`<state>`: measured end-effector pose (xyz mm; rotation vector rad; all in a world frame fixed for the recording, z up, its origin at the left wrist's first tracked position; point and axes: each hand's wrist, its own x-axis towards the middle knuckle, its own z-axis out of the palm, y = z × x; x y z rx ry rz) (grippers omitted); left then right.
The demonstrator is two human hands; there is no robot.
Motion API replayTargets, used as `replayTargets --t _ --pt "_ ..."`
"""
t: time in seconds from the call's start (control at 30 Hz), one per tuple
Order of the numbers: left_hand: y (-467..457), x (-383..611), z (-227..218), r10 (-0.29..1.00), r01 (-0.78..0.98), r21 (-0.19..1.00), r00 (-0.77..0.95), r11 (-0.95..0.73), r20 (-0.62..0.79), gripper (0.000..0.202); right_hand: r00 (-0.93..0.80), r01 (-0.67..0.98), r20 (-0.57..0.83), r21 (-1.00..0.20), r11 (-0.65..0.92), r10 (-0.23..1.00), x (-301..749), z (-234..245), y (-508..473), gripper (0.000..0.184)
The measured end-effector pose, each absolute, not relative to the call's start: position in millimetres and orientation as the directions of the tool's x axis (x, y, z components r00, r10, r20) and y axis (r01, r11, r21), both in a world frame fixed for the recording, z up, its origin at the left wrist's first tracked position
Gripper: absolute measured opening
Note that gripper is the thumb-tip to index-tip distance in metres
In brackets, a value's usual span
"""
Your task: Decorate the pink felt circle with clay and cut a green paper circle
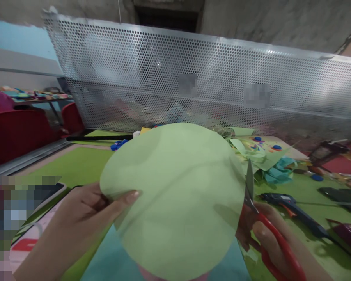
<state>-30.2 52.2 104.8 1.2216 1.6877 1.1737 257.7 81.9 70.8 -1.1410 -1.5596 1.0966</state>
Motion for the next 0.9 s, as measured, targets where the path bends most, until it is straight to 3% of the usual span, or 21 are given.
replayTargets --t 0.4,0.63,0.77,0.9 --pt "54 -35 100 0.959 0.301 0.944 -0.281 0.136 -0.048 0.035 -0.097 0.119 0.12 -0.984 0.131 0.988 246 78 77 0.057" --pt "52 -35 101 0.945 0.398 0.898 -0.323 0.185 -0.052 0.03 -0.255 0.185 0.054 -0.977 0.103 0.965 246 84 83 0.057" --pt "50 -28 100 0.919 0.398 0.89 -0.389 0.224 -0.058 0.028 -0.332 0.238 0.129 -0.947 0.215 0.935 249 87 86 0.056" --pt "52 -30 101 0.925 0.398 0.893 -0.376 0.209 -0.049 0.022 -0.272 0.239 0.204 -0.932 0.271 0.94 253 83 84 0.052"
